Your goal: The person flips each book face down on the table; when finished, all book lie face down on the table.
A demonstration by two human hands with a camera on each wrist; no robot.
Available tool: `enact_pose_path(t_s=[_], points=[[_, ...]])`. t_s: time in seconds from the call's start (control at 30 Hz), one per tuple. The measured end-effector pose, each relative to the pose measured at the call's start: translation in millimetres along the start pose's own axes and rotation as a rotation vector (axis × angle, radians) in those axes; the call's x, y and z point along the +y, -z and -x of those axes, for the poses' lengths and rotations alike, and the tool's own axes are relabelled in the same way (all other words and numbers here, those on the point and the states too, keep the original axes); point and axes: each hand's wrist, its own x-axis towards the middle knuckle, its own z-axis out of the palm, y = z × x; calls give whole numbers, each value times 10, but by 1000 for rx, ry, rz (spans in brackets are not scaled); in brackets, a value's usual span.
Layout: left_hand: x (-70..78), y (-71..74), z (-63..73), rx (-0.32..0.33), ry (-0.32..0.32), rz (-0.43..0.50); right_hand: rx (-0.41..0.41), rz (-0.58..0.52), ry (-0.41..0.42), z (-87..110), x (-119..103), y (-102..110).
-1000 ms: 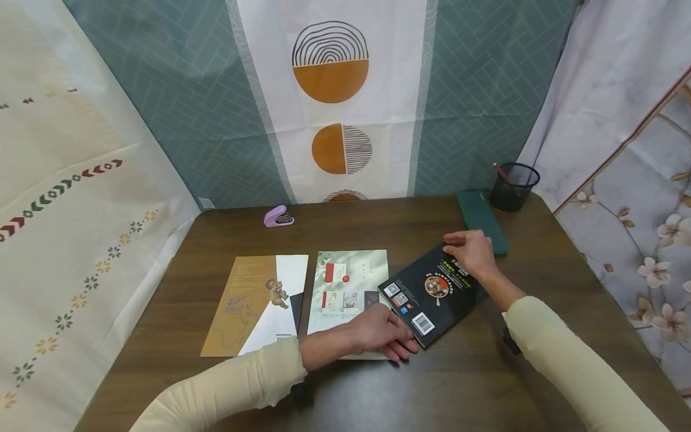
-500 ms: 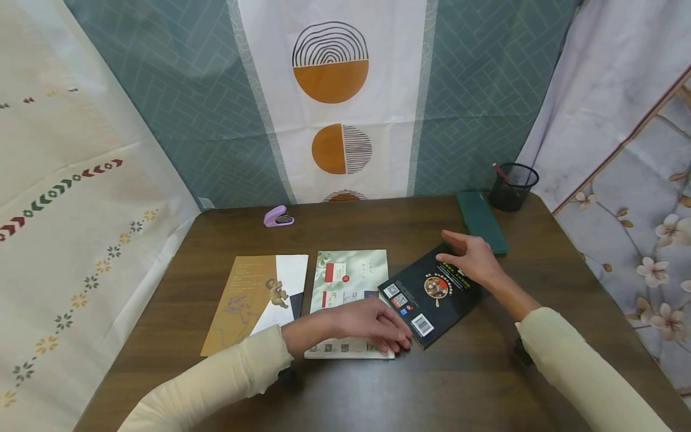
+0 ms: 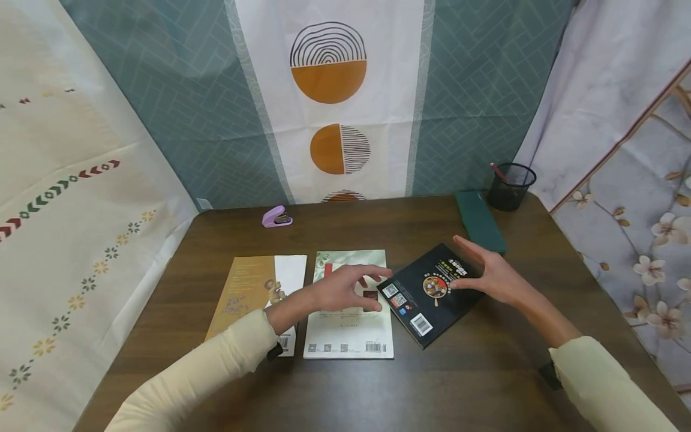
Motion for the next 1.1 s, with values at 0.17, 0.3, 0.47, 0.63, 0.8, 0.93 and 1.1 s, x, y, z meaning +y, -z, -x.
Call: enact_pose_path(t_s=[0.17, 0.3, 0.47, 0.63, 0.8, 0.93, 1.1], points=[[-70, -17, -44, 15, 42, -56, -19, 4, -41, 156, 106, 23], [-94, -60, -90, 19, 51, -121, -26, 9, -48, 252, 178, 37], [-124, -107, -156, 16, 73, -183, -8, 34, -28, 323, 256, 36], [-145, -128, -200, 11, 96, -210, -3, 46, -50, 345, 298, 15], [-154, -131, -227, 1, 109, -253, 21, 73, -28, 356, 319, -5], [-175, -142, -247, -4, 96, -286, 67, 110, 9, 365, 322, -14], [-196, -159, -263, 2, 72, -326, 92, 146, 25, 378, 319, -18]])
